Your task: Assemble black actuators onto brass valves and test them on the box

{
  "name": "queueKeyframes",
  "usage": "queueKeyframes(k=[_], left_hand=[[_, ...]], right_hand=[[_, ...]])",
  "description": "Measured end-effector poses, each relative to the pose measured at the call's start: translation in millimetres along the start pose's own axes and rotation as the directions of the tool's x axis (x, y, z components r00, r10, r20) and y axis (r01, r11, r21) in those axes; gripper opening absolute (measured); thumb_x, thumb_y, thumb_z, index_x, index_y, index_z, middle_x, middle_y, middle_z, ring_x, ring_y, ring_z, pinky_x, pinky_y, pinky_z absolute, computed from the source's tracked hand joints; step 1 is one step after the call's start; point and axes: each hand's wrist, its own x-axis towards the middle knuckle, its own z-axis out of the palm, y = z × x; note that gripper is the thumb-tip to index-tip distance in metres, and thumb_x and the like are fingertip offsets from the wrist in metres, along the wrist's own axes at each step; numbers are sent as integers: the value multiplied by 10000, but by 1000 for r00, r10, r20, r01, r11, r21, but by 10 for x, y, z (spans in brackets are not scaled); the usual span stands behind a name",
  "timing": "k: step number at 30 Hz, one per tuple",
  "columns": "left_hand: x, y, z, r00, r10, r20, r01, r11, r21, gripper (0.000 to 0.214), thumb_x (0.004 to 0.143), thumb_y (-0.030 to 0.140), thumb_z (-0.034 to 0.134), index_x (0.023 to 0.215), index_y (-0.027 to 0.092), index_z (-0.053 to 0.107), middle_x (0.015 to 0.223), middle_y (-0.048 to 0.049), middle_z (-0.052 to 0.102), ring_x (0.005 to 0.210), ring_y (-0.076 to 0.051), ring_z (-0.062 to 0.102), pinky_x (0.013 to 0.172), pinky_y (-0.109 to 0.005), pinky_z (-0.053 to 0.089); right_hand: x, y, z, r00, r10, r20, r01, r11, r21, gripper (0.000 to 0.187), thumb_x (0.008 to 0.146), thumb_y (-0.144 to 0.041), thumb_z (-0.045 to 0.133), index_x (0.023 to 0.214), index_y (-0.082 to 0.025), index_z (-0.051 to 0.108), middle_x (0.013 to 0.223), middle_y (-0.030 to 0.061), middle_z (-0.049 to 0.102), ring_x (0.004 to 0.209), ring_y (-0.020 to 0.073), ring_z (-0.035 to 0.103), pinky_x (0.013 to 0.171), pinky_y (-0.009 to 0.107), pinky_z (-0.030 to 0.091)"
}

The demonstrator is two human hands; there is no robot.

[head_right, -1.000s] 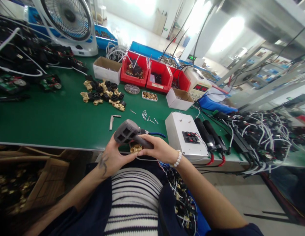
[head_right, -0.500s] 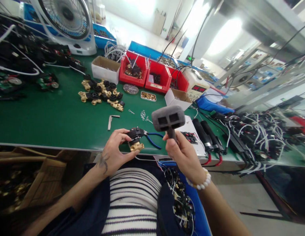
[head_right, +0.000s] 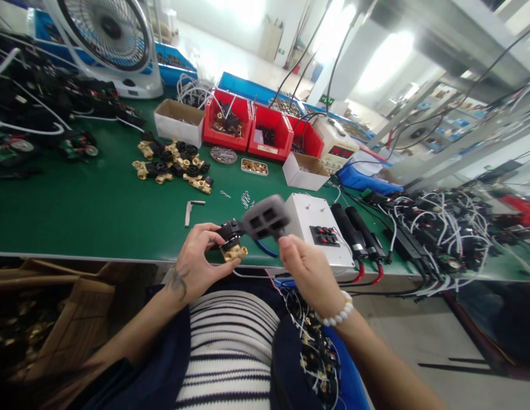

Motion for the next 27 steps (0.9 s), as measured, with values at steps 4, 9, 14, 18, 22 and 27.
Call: queueKeyframes(k=[4, 9, 14, 18, 22, 27], left_hand=[[1, -3, 3, 1000, 4, -10, -4, 1000, 9, 340, 668, 245, 811, 875, 173, 551, 1102, -111, 549, 1079, -278, 565, 913, -489, 529], [-1, 3, -4, 1000, 8, -3, -8, 1000, 25, 360, 644, 229, 826, 870, 166, 553, 1105, -112, 551, 1064, -271, 557, 913, -487, 524], [7, -1, -7, 1000, -31, -3, 31, 999, -16, 331, 664, 220, 801, 876, 160, 555, 1107, -119, 541, 1065, -280, 562, 932, -524, 516], [18, 2, -8, 999, -50, 11, 51, 998, -31, 344, 649, 232, 815, 861, 164, 552, 1109, -120, 539, 1090, -296, 552, 941, -546, 509], [15, -4, -9, 999, -53, -3, 53, 998, -33, 327, 664, 240, 800, 865, 164, 553, 1117, -122, 539, 1074, -290, 566, 942, -541, 511], [14, -14, -24, 998, -68, 7, 69, 997, -43, 335, 665, 258, 802, 866, 175, 548, 1118, -114, 536, 1097, -290, 557, 935, -523, 519]], right_hand=[[11, 6, -15, 996, -65, 68, 77, 981, -179, 606, 914, -724, 321, 593, -217, 397, 498, -30, 389, 457, 113, 344, 452, 259, 239], [37, 14, -20, 987, -41, -158, 43, 999, 8, 567, 952, -683, 260, 654, -226, 417, 489, -46, 364, 415, 106, 314, 417, 249, 230], [73, -9, 48, 995, -86, 60, 95, 979, -182, 592, 897, -720, 377, 589, -216, 411, 475, -28, 387, 434, 112, 333, 454, 264, 222], [76, -33, -8, 984, -71, -165, 77, 997, 28, 579, 946, -690, 279, 629, -224, 410, 479, -44, 346, 410, 102, 300, 415, 251, 233], [92, -18, 49, 998, -66, 5, 66, 990, -125, 612, 911, -734, 300, 610, -217, 427, 476, -28, 390, 426, 113, 338, 443, 261, 236], [112, -39, -6, 995, -89, -50, 86, 995, -58, 599, 926, -708, 320, 601, -216, 425, 477, -36, 384, 426, 102, 334, 433, 250, 248]])
